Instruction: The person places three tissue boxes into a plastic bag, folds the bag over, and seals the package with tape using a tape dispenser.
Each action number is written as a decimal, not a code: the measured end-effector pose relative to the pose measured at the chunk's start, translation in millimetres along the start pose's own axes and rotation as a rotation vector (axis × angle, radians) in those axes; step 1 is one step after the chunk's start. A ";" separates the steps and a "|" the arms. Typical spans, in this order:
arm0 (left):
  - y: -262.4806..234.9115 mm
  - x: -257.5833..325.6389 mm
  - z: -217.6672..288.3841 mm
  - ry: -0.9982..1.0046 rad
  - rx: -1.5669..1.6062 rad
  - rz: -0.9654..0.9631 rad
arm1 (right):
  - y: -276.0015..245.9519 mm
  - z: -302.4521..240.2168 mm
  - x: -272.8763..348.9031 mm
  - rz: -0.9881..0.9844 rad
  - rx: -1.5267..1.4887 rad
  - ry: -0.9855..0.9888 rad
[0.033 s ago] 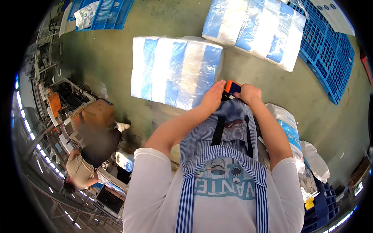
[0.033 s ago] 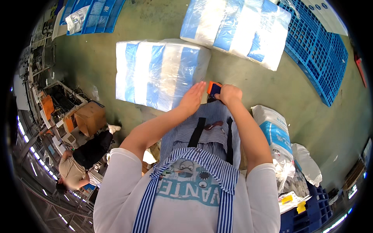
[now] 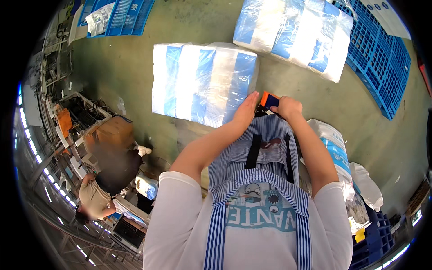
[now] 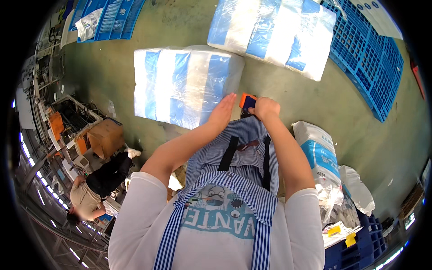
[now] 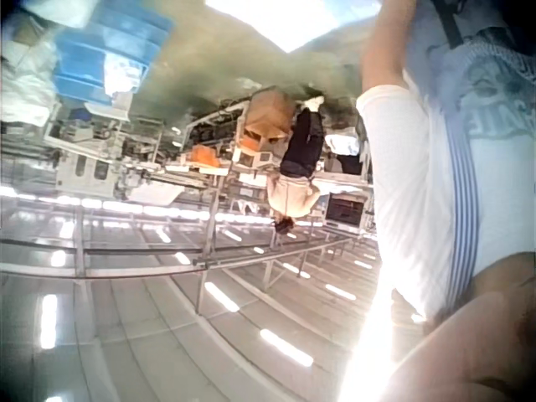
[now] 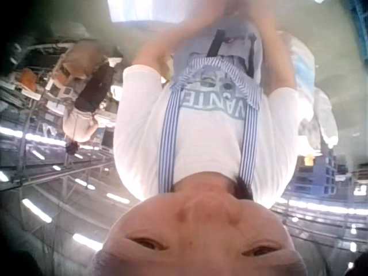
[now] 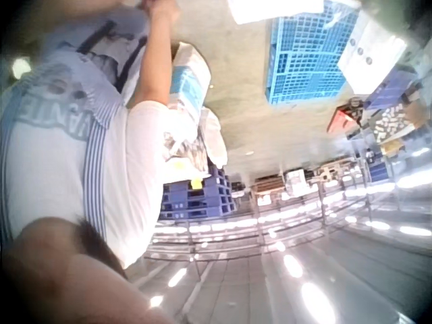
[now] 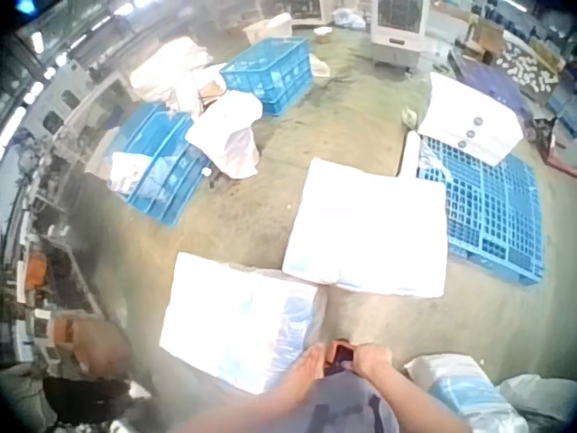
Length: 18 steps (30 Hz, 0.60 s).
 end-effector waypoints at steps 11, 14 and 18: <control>36.6 -40.6 30.4 0.055 0.125 -0.271 | 86.9 104.0 -0.9 -0.067 -0.373 0.298; 23.9 -35.8 22.4 0.358 1.119 -0.407 | 66.6 105.5 55.0 0.054 -0.710 0.215; -4.2 -1.9 -38.6 0.282 1.710 0.319 | 67.0 68.8 97.3 0.253 -1.033 0.025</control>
Point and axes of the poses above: each hand's wrist, its own x-axis away from the middle knuckle, its own y-axis out of the palm, z = x × y, the point moved 7 cm from there along -x, towards the middle knuckle, and after that the axes turned 8 degrees about -z, right-handed, at the moved point
